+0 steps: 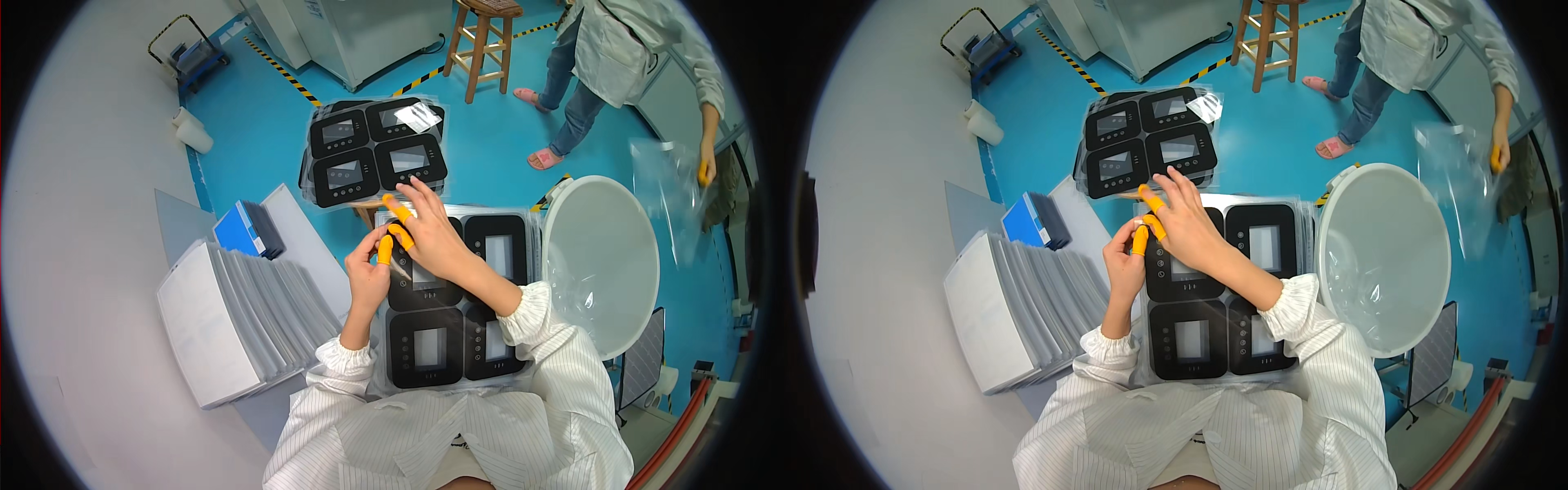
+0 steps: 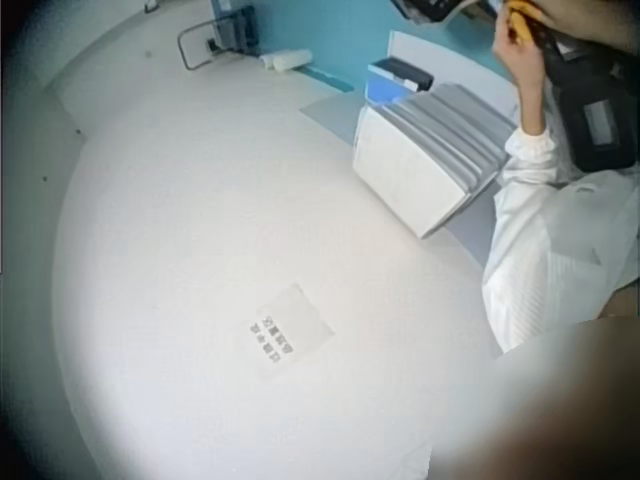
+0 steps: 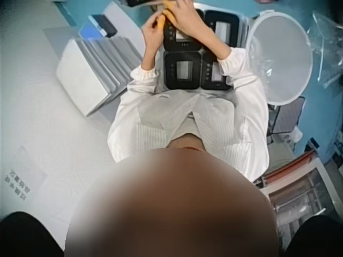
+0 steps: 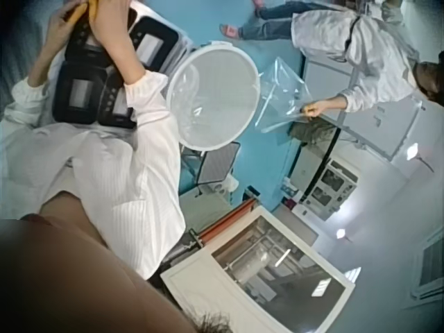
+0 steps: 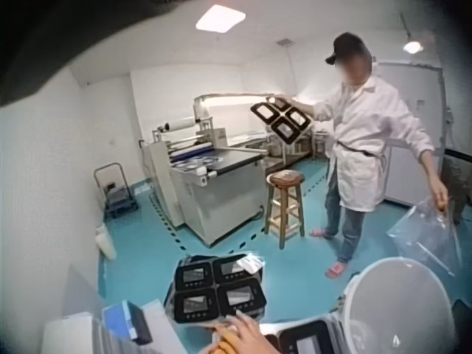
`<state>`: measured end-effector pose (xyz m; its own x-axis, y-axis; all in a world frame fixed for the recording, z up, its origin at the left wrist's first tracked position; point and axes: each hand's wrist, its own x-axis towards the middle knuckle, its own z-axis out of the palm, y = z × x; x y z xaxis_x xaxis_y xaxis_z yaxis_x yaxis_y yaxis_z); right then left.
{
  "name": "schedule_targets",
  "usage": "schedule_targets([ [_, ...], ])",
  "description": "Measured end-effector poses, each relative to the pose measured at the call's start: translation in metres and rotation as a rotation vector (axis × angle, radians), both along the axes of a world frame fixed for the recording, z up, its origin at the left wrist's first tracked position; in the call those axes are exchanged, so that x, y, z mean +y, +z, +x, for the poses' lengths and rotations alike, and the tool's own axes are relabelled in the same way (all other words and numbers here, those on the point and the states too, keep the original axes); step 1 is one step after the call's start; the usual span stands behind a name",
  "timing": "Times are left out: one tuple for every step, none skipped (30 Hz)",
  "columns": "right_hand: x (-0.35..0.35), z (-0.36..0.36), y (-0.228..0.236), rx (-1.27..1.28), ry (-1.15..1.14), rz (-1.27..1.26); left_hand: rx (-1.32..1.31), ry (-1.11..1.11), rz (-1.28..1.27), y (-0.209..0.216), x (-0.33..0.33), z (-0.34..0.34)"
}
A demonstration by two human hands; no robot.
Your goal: Cleaning and inspecting plastic electronics faceplates or panels using a damp cloth from a bucket.
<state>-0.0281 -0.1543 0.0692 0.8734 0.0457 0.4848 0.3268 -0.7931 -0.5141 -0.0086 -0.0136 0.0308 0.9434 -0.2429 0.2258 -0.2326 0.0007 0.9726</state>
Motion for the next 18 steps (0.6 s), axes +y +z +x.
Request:
schedule_targets([
  [0.002,-0.001,0.0,0.008,0.014,-0.029,-0.017,0.004,-0.007,0.001,0.0,0.0],
  [0.004,-0.003,0.0,0.009,0.018,-0.028,-0.033,0.011,-0.013,0.001,0.0,-0.002],
  [0.007,-0.006,0.0,-0.018,0.003,-0.056,-0.032,0.014,-0.012,0.0,0.001,-0.002],
  [0.009,-0.009,0.0,-0.044,-0.012,-0.084,-0.041,0.028,-0.027,-0.002,0.001,-0.002],
  [0.01,-0.011,-0.002,-0.064,-0.006,-0.077,-0.049,0.04,-0.041,-0.003,0.002,-0.003],
  [0.01,-0.013,-0.003,-0.061,-0.005,-0.076,-0.046,0.042,-0.041,-0.003,0.002,-0.004],
  [0.01,-0.015,-0.003,-0.06,0.002,-0.088,-0.029,0.047,-0.051,-0.002,0.002,-0.005],
  [0.009,-0.016,-0.004,-0.061,0.007,-0.102,-0.015,0.05,-0.063,-0.001,0.002,-0.005],
  [0.009,-0.017,-0.003,-0.06,0.006,-0.102,-0.014,0.049,-0.064,-0.002,0.003,-0.004],
  [0.008,-0.019,-0.003,-0.093,0.022,-0.09,0.009,0.051,-0.062,-0.003,0.003,-0.004],
  [0.006,-0.02,-0.002,-0.127,0.038,-0.079,0.031,0.053,-0.061,-0.004,0.003,-0.003],
  [0.004,-0.019,-0.001,-0.128,0.038,-0.08,0.029,0.053,-0.062,-0.003,0.003,-0.002],
  [0.001,-0.017,-0.001,-0.188,0.039,-0.069,0.026,0.037,-0.068,-0.002,0.002,-0.002],
  [-0.001,-0.015,0.0,-0.246,0.038,-0.057,0.023,0.02,-0.073,-0.001,0.002,-0.002],
  [0.002,-0.011,0.004,-0.312,0.0,-0.003,0.023,0.02,-0.072,-0.001,0.002,-0.003],
  [0.003,-0.006,0.005,-0.313,0.0,-0.002,0.006,0.027,-0.064,-0.001,0.002,-0.004],
  [0.003,-0.001,0.005,-0.305,0.027,0.033,-0.01,0.032,-0.056,0.0,0.002,-0.004],
  [0.004,0.002,0.004,-0.297,0.055,0.068,-0.012,0.031,-0.055,0.0,0.003,-0.004],
])
